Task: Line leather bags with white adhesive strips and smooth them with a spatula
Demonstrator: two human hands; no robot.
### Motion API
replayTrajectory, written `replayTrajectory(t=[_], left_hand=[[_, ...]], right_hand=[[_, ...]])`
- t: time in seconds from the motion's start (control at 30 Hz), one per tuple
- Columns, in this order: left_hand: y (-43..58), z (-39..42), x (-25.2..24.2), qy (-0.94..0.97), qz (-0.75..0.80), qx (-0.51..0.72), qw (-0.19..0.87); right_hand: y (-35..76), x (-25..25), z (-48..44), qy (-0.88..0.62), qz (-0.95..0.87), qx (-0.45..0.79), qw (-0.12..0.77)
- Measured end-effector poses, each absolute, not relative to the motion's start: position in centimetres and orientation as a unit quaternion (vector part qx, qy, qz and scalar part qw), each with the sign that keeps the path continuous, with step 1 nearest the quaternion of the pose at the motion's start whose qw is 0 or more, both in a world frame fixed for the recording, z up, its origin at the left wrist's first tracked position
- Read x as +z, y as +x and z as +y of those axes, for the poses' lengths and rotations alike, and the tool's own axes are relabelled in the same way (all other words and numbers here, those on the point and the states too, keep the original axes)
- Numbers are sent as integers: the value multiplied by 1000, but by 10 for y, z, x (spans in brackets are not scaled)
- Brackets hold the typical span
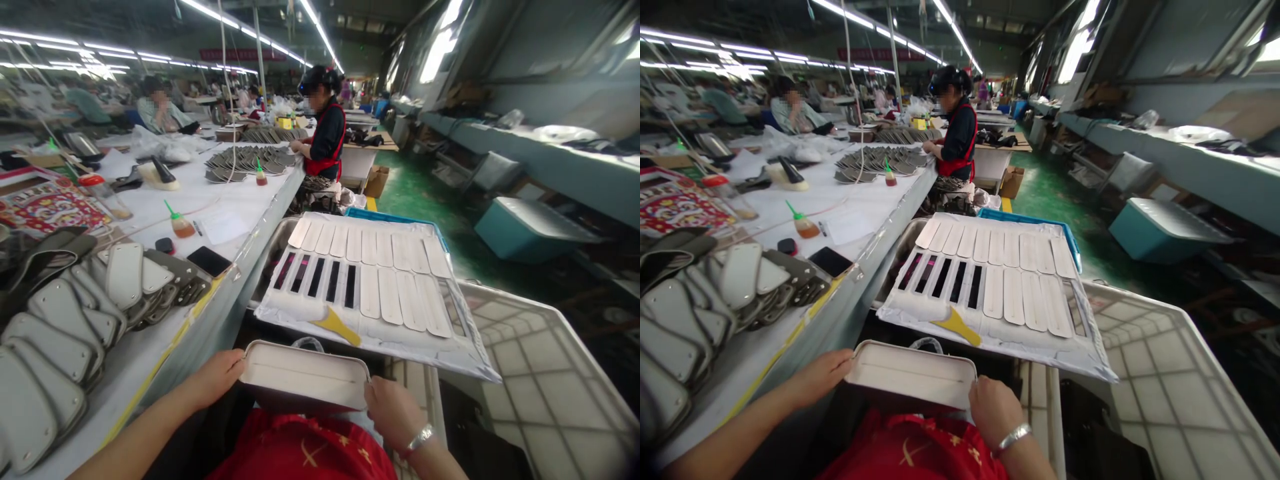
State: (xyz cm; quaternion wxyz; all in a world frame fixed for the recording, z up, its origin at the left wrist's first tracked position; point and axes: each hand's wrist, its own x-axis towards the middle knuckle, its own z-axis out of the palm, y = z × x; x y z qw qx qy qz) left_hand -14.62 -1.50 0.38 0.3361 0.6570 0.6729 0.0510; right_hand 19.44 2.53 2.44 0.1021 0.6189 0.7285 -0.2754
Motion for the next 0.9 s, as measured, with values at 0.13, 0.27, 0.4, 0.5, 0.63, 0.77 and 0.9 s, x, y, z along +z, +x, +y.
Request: replayTrajectory(t=[0.13,0.27,0.4,0.5,0.63,0.77,0.9], left_hand=[[-146,-20,0,643,675,93,350],[-146,-21,-2,618,681,138,368],[-152,-21,-4,570,665,186,445],[-154,-23,-7,514,646,212,523],[-151,-25,-11,469,637,233,565],[-150,-15,-15,471,654,201,557],[-155,-5,-14,499,654,139,551]], right_hand=[[194,26,24,635,706,-299,91],[195,26,22,625,718,-294,92],[196,25,22,627,712,-305,87],[198,24,23,624,713,-307,87],[200,24,23,618,721,-300,92],[199,23,23,616,726,-295,78],[200,19,25,617,726,-290,88]])
